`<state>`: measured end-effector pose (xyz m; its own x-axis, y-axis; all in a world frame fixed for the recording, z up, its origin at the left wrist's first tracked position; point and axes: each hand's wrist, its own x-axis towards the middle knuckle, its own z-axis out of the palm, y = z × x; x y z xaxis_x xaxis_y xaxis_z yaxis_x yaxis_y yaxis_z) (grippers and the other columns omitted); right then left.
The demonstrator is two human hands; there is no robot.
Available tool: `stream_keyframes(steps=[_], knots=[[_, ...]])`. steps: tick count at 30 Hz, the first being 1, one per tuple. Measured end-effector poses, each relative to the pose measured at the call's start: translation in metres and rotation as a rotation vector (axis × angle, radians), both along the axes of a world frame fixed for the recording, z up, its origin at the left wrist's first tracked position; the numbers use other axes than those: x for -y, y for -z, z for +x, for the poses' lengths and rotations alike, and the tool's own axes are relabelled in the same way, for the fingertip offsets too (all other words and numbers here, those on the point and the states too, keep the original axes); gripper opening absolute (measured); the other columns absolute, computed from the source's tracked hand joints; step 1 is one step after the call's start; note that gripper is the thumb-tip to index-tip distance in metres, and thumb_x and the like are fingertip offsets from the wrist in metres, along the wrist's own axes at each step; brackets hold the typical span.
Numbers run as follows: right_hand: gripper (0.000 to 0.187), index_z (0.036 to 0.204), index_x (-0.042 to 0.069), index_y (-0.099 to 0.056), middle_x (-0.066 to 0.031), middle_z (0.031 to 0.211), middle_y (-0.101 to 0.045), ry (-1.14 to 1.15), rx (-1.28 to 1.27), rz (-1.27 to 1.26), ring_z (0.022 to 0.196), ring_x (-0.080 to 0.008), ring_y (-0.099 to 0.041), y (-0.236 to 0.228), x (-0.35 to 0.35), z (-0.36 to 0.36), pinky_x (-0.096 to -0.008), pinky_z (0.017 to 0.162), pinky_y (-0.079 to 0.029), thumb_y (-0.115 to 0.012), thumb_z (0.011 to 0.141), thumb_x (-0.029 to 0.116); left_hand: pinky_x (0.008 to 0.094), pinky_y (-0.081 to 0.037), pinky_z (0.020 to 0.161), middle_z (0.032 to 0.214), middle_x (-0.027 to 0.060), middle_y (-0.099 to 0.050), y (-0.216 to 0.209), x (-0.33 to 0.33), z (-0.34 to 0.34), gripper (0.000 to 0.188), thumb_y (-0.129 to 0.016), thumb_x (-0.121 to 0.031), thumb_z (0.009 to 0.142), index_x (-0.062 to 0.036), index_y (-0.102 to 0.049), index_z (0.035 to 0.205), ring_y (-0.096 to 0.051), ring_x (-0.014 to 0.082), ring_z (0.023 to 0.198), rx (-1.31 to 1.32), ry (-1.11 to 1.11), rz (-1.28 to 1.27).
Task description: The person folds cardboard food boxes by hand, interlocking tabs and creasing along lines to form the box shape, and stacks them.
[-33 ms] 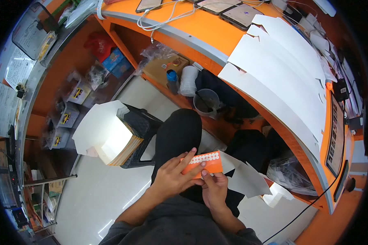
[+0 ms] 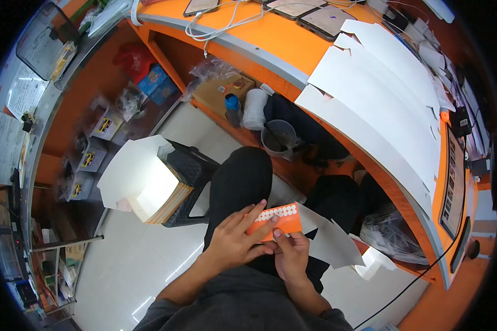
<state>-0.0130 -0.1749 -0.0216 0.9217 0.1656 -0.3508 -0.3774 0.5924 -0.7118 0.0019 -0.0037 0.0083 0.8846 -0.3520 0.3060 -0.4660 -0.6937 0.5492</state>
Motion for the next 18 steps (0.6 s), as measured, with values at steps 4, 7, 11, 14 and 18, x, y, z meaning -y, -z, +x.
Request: stream_keyframes(steps=[4, 7, 11, 14, 18], knots=[[0.027, 0.127, -0.006, -0.060, -0.0152, 0.122, -0.066, -0.094, 0.008, -0.029, 0.105, -0.0251, -0.070, -0.007, 0.016, 0.008, -0.0394, 0.090, -0.062, -0.058, 0.102, 0.004, 0.0392, -0.053, 0.097, 0.138, 0.0195, -0.059, -0.005, 0.006, 0.008, 0.055, -0.072, -0.027, 0.092, -0.0079, -0.057, 0.142, -0.064, 0.0373, 0.117, -0.259, -0.056, -0.284], [0.031, 0.127, -0.006, -0.057, -0.0155, 0.122, -0.065, -0.162, 0.095, -0.180, 0.108, -0.0241, -0.068, -0.010, 0.025, 0.016, -0.0383, 0.092, -0.059, -0.062, 0.102, 0.012, 0.0391, -0.052, 0.099, 0.138, 0.0194, -0.059, 0.004, 0.008, 0.016, 0.050, -0.071, -0.022, 0.093, -0.0063, -0.059, 0.140, -0.063, 0.0374, 0.119, -0.400, -0.028, -0.414], [0.038, 0.132, -0.005, -0.053, -0.0184, 0.113, -0.064, 0.241, 0.520, -0.839, 0.105, -0.0239, -0.068, -0.018, 0.022, 0.032, -0.0323, 0.083, -0.057, -0.063, 0.098, 0.008, 0.0398, -0.053, 0.101, 0.137, 0.0185, -0.060, 0.013, 0.017, 0.014, 0.051, -0.073, -0.017, 0.092, -0.0072, -0.059, 0.140, -0.061, 0.0363, 0.124, -0.422, -0.042, -0.440], [0.035, 0.130, -0.005, -0.056, -0.0189, 0.108, -0.063, 0.074, 0.607, -1.028, 0.104, -0.0264, -0.068, -0.040, 0.033, 0.042, -0.0309, 0.082, -0.056, -0.063, 0.097, 0.006, 0.0395, -0.054, 0.099, 0.137, 0.0189, -0.061, 0.018, 0.017, 0.008, 0.050, -0.073, -0.014, 0.091, -0.0080, -0.061, 0.138, -0.062, 0.0349, 0.123, -0.377, -0.042, -0.429], [0.024, 0.117, -0.004, -0.065, -0.0187, 0.105, -0.068, -0.107, 0.757, -1.117, 0.098, -0.0264, -0.070, -0.038, 0.055, 0.047, -0.0294, 0.077, -0.056, -0.065, 0.094, 0.003, 0.0390, -0.055, 0.098, 0.136, 0.0205, -0.062, 0.020, 0.012, 0.006, 0.047, -0.074, -0.011, 0.089, -0.0058, -0.063, 0.134, -0.065, 0.0349, 0.119, -0.337, -0.064, -0.421]])
